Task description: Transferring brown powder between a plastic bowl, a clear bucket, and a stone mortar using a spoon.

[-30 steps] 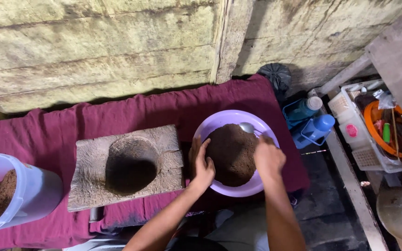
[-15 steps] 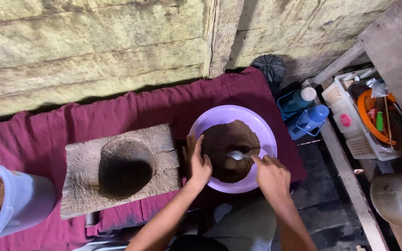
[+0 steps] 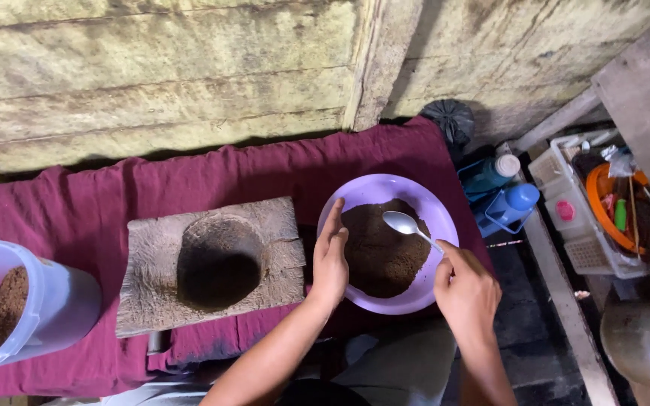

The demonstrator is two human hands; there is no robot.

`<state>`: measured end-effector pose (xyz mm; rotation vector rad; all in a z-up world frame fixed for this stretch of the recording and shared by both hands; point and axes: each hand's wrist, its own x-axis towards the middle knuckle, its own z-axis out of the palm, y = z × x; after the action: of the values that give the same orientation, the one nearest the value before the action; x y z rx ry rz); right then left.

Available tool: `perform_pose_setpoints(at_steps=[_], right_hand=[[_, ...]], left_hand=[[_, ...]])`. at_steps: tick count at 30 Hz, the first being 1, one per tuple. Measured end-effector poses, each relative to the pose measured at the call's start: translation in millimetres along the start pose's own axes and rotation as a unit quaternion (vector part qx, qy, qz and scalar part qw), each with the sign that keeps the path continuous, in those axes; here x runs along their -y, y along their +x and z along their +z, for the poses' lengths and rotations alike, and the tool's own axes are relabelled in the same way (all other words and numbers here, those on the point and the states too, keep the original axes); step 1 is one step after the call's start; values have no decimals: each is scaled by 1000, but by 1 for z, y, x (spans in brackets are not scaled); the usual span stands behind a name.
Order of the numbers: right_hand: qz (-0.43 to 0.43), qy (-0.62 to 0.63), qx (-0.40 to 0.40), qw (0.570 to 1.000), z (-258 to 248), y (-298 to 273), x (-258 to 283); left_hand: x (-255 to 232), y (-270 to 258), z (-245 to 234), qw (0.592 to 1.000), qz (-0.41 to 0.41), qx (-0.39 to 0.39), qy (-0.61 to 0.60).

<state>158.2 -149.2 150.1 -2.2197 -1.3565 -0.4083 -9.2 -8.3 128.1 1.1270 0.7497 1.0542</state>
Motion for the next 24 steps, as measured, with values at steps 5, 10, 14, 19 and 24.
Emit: perform_pose_setpoints(at_steps=[5,10,14,19,24], right_hand=[[-38,80,-7,996,-24,19,47],[-155,156,13,975,-32,45,113],[-271,208,68,937,-15,57,173],[-388,178,106,898,22,54,236],[-497,248,204,806,92,33,267]], left_hand=[[-54,-10,-31,996,47,-6,-76],[-83,-9,-109,994,80,-73,-35],[-98,-19,-183,982,115,-136,70],[-115,-40,-253,940,153,-222,210],[-102,-42,-278,926,154,-265,222]])
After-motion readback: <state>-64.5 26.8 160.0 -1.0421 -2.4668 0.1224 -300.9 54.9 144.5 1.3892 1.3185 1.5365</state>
